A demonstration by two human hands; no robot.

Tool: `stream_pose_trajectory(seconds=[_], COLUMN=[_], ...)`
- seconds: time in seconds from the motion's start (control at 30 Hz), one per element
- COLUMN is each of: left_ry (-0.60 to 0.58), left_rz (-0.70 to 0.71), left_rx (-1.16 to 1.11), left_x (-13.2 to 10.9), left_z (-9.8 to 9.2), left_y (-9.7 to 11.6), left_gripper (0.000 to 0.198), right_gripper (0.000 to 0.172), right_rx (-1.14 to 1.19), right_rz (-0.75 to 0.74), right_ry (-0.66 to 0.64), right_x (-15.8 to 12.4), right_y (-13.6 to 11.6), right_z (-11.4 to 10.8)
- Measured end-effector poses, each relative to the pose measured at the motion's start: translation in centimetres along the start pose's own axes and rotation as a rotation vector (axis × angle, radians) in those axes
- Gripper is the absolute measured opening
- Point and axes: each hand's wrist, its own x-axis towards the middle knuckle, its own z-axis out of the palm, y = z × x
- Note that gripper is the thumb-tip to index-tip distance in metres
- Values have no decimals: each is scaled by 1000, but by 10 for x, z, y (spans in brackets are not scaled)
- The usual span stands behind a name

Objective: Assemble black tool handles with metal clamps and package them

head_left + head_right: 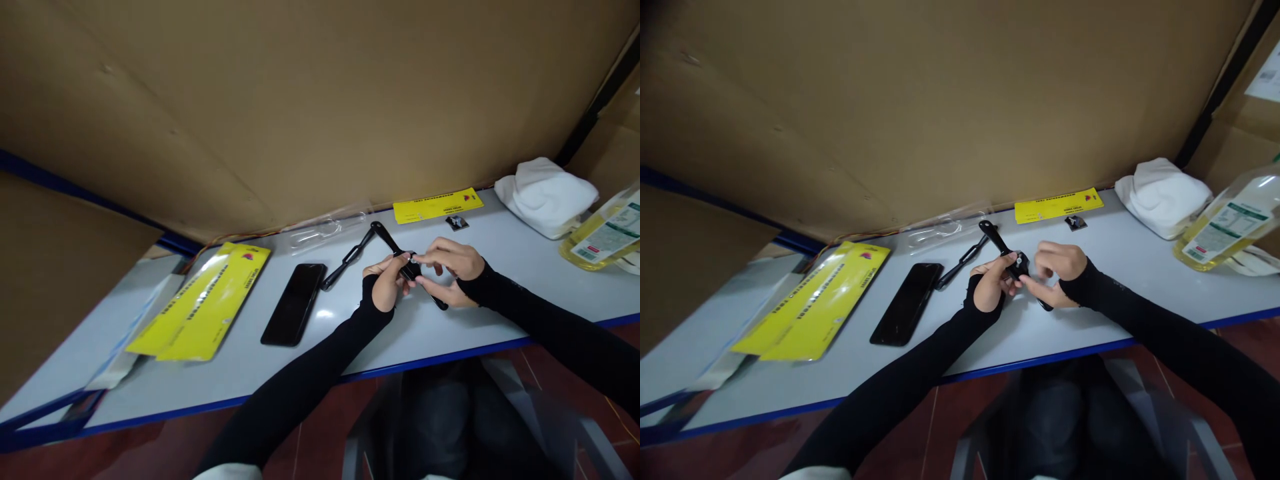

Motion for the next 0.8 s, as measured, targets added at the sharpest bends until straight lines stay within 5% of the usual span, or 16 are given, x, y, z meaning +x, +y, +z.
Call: stream_pose_trajectory(seconds=[0.07, 0.27, 0.37, 0.53, 0.63, 0.8], left_ry=[-9, -5, 11, 16, 12, 4], left_rz=[9, 6, -23, -14, 10, -3], left_rx=[2, 18, -9, -59, -80, -68], left_x=[0, 0, -1, -2, 0, 0], left_z=[0, -1, 1, 4, 3, 2], left_y=[0, -2, -1, 3, 2, -1], left_gripper=[32, 28, 27, 29, 31, 30], right_gripper=[32, 17, 32, 17, 43, 27], right_rx=[10, -39, -60, -37, -41, -39], right_rz=[-14, 69, 57, 38, -6, 97], right_ry=[6, 15, 83, 35, 66, 37], right_x=[-1, -1, 0, 1, -1, -3], right_y=[-1, -1, -3, -6, -6, -5], right_z=[2, 3, -1, 0, 6, 5])
